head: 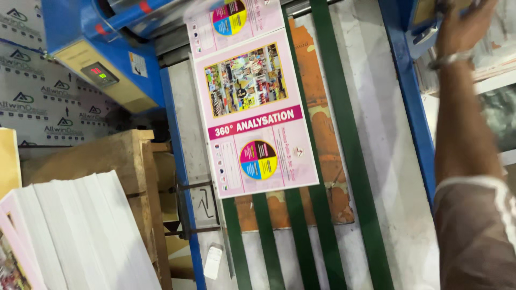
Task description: The person is handling printed sheets titled '360° ANALYSATION'. They repeatedly pick up sheets from a stack on the left and place them onto a conveyor belt on the right. The person is wearing a light brown shirt and a silver bracelet on their right wrist.
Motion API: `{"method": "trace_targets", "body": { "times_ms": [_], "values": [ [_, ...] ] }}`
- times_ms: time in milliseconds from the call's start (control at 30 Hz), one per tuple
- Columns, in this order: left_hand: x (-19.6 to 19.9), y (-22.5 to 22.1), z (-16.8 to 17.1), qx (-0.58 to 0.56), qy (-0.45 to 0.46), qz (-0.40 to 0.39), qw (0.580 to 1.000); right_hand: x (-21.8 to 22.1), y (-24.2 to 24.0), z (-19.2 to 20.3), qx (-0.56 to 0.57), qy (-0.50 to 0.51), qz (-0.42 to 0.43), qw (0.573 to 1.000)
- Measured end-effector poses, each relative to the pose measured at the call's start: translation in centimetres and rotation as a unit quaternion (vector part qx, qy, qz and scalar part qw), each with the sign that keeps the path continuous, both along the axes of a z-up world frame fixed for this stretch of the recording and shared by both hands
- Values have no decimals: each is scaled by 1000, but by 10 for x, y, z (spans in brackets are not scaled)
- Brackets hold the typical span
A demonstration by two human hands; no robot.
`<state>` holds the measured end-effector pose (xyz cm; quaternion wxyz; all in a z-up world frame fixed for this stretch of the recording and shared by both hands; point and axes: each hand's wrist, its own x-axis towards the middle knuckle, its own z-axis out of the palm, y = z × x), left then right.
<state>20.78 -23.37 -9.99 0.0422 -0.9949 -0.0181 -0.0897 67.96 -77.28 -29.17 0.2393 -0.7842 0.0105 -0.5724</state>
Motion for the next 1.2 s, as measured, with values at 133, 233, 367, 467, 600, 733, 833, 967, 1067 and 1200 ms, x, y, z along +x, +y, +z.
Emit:
{"method": "trace_targets", "body": {
  "times_ms": [133,233,367,467,600,733,833,967,1067,1200],
  "values": [
    [-7,5,-1,-12,-6,-5,1000,-129,120,-11,386,387,160,822],
    [-16,7,2,-19,-9,-12,1000,-282,259,25,459,455,593,480],
    [-27,-2,7,-40,-3,-36,999,-412,368,103,447,449,759,146],
    [-39,-11,4,-66,16,-87,994,-441,395,120,555,472,637,252],
    [-65,11,-1,-104,29,-197,974,-427,375,84,652,459,363,481],
    [-104,102,8,-89,-47,-343,934,-438,332,46,656,367,298,588],
    [-119,191,19,3,-100,-370,924,-465,316,22,718,260,322,560],
    [-164,266,42,73,-117,-174,975,-527,317,-4,727,287,258,568],
    [-173,294,52,98,-140,-118,978,-555,326,-21,722,310,220,578],
    [-178,301,57,89,-150,-149,973,-546,348,-42,637,307,244,663]
  ]
}}
